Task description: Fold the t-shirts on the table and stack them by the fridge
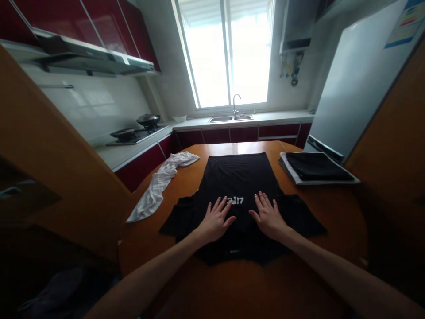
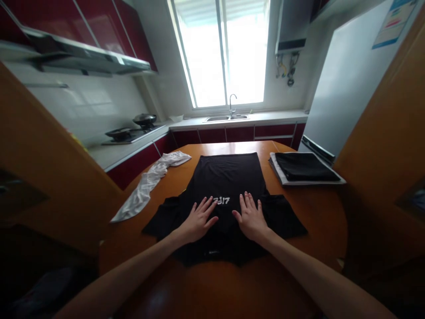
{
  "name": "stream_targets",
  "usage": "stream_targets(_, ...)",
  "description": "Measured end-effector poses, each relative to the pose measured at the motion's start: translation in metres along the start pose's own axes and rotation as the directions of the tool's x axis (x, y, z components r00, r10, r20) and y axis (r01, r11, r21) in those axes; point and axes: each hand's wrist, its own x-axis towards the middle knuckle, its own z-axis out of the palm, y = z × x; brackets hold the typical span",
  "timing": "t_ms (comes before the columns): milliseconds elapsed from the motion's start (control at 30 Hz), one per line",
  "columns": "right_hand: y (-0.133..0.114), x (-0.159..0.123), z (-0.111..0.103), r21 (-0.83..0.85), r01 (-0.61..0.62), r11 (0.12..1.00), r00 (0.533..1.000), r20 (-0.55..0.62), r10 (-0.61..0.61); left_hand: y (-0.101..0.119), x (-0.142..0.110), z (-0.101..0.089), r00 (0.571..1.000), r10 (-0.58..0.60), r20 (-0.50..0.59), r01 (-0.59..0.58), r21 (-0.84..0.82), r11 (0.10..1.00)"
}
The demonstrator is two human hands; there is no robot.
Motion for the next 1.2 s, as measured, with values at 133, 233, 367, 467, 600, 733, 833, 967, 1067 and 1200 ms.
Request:
stream_targets(133, -0.006, -0.002, -0.009, 0.024, 0.116, 0.993, 0.991, 0.063, -0.117, 0.003, 0.000, -0.007, 0.994, 0.108, -0.035, -0.110, -0.047, 0.993)
stream_targets(233, -0.009, -0.005, -0.010, 0.046, 0.176, 0.983, 0.965, 0.189, -0.182, 0.004, 0.000, -0.011, 0.975, 0.224, -0.001, -0.224, -0.072, 0.972)
stream_targets(367, -0.003, -0.003, -0.017, 0.066, 0.192, 0.979, 0.973, 0.120, -0.199, 0.002, -0.002, -0.021, 0.948, 0.316, -0.041, -0.318, -0.124, 0.940)
stream_targets(467, 0.000, -0.001, -0.032, 0.165, 0.217, 0.962, 0.976, -0.036, -0.214, 0.004, -0.005, -0.035, 0.923, 0.384, -0.035, -0.384, -0.174, 0.907)
stream_targets(600, -0.006, -0.008, -0.055, 0.288, 0.303, 0.908, 0.930, 0.120, -0.348, 0.011, -0.013, -0.049, 0.857, 0.499, 0.132, -0.464, -0.226, 0.857)
stream_targets(733, -0.015, -0.021, -0.067, 0.251, 0.362, 0.898, 0.842, 0.326, -0.431, 0.017, -0.018, -0.053, 0.773, 0.599, 0.207, -0.551, -0.249, 0.797)
stream_targets(833, -0.018, -0.028, -0.070, 0.170, 0.383, 0.908, 0.817, 0.396, -0.419, 0.017, -0.021, -0.056, 0.828, 0.535, 0.170, -0.503, -0.198, 0.841)
stream_targets(967, -0.018, -0.032, -0.070, 0.089, 0.395, 0.914, 0.808, 0.439, -0.392, 0.009, -0.024, -0.065, 0.903, 0.382, 0.198, -0.365, -0.119, 0.923)
stream_targets(1067, -0.018, -0.033, -0.072, 0.055, 0.410, 0.910, 0.798, 0.462, -0.387, 0.005, -0.025, -0.069, 0.887, 0.334, 0.318, -0.329, -0.074, 0.942)
stream_targets(1200, -0.016, -0.033, -0.082, 0.036, 0.409, 0.912, 0.804, 0.459, -0.379, 0.008, -0.027, -0.072, 0.841, 0.382, 0.384, -0.367, -0.114, 0.923)
